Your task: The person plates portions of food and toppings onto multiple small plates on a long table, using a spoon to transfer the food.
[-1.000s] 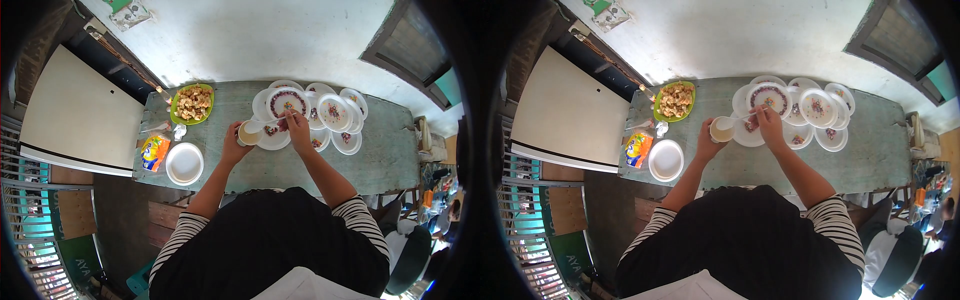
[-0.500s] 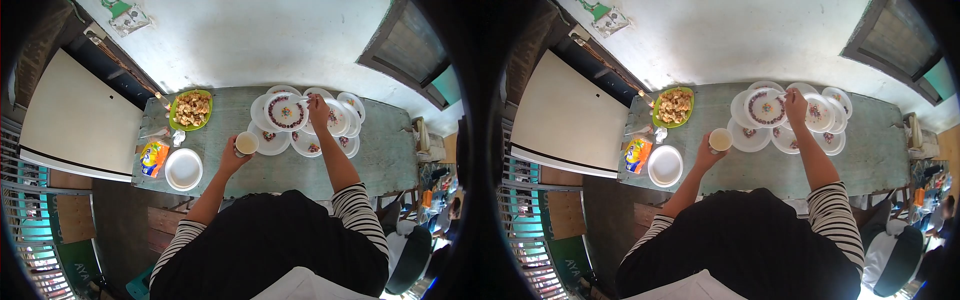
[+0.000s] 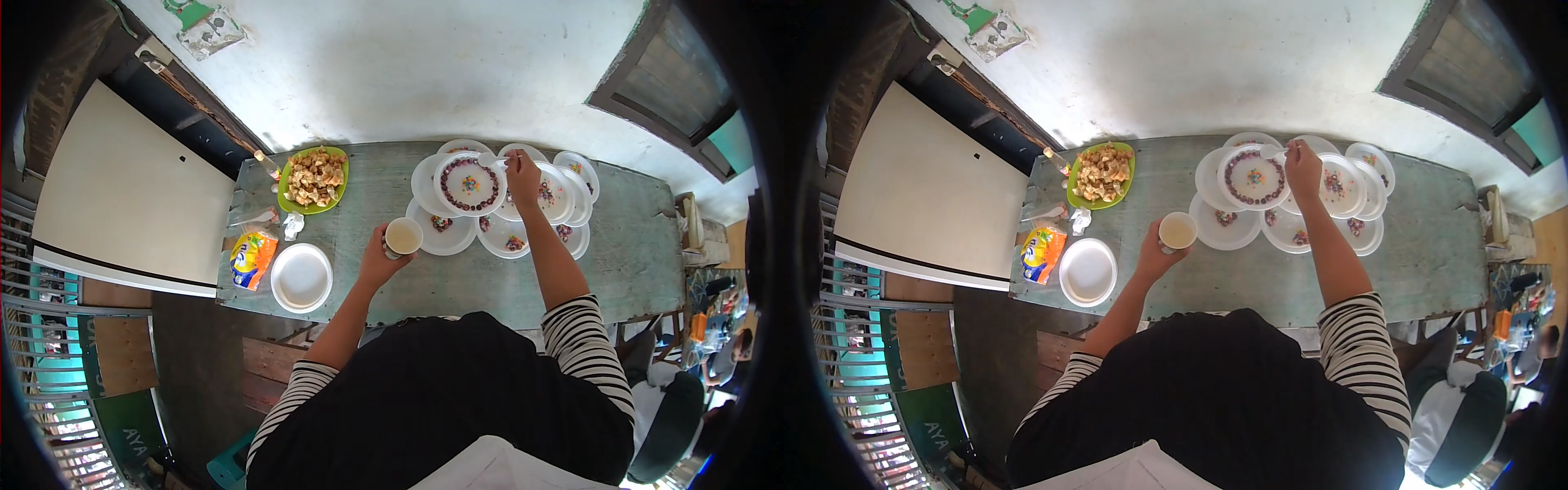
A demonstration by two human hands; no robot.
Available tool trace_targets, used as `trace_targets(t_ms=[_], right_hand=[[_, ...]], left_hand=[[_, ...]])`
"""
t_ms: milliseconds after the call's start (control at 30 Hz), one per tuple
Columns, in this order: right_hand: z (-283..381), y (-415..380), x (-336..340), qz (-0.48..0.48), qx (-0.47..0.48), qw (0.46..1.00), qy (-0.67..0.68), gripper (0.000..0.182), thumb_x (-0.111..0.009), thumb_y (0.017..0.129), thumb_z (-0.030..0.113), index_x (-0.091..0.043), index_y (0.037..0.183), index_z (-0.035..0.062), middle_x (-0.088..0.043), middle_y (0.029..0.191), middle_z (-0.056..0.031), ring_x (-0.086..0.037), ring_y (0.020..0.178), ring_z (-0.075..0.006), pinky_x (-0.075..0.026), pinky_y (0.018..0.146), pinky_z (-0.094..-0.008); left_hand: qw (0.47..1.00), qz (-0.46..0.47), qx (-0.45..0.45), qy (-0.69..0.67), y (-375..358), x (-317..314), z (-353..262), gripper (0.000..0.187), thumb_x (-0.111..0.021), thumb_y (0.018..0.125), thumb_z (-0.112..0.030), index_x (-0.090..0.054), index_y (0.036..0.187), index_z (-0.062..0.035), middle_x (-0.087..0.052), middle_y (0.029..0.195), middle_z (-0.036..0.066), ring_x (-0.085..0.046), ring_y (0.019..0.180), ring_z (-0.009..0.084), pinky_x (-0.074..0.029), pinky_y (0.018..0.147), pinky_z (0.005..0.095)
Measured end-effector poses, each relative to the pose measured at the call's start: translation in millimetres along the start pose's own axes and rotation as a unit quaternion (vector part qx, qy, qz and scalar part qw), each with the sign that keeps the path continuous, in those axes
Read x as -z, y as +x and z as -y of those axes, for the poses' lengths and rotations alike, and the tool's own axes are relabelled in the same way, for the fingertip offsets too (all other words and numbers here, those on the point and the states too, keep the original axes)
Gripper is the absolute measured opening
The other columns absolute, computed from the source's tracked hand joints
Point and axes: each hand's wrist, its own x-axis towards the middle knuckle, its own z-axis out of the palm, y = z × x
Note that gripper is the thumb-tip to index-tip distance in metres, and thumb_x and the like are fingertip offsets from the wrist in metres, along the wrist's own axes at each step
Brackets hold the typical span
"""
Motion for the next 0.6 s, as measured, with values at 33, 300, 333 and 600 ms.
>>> trace_targets(t_ms=[33,300,333,600], right_hand=[[0.9,-0.3,0.1,0.009,0.014,1.0,-0.011,0.019,-0.052,0.089,0.017,-0.063,0.09,0.0027,-0.066,0.073,-0.0141,-0.066,0.068,-0.0295,-0.05,0.063,-0.0375],[-4.3,0.2,-4.9,-0.006,0.069,0.997,-0.022,0.018,-0.051,0.091,0.017,-0.062,0.093,0.0032,-0.066,0.076,-0.0153,-0.066,0.068,-0.0282,-0.05,0.061,-0.037],[-4.3,0.2,-4.7,-0.002,0.086,0.996,-0.037,0.017,-0.05,0.092,0.016,-0.062,0.095,0.0041,-0.066,0.075,-0.0151,-0.066,0.066,-0.0263,-0.05,0.06,-0.0355],[3.2,-7.9,-1.3,0.047,0.134,0.987,-0.068,0.015,-0.052,0.092,0.016,-0.06,0.093,0.0031,-0.065,0.078,-0.0148,-0.065,0.067,-0.0295,-0.049,0.06,-0.0377]], left_hand=[[1.0,-0.001,0.005,0.007,0.0,-0.2,-0.7,0.072,-0.083,0.066,-0.023,-0.041,0.121,-0.0047,-0.057,0.113,0.013,-0.058,0.106,0.0248,-0.047,0.088,0.037],[1.0,0.006,0.014,0.005,-0.4,0.5,-4.7,0.072,-0.083,0.065,-0.023,-0.041,0.121,-0.0048,-0.057,0.114,0.013,-0.058,0.107,0.0249,-0.047,0.089,0.0371],[1.0,0.013,0.021,0.01,-0.7,0.9,-7.4,0.072,-0.083,0.066,-0.023,-0.041,0.121,-0.0047,-0.057,0.114,0.013,-0.057,0.107,0.0248,-0.047,0.089,0.0371],[1.0,0.01,0.009,0.002,-2.7,0.0,2.5,0.072,-0.083,0.066,-0.024,-0.041,0.121,-0.0048,-0.058,0.112,0.013,-0.058,0.107,0.0245,-0.046,0.089,0.0371]])
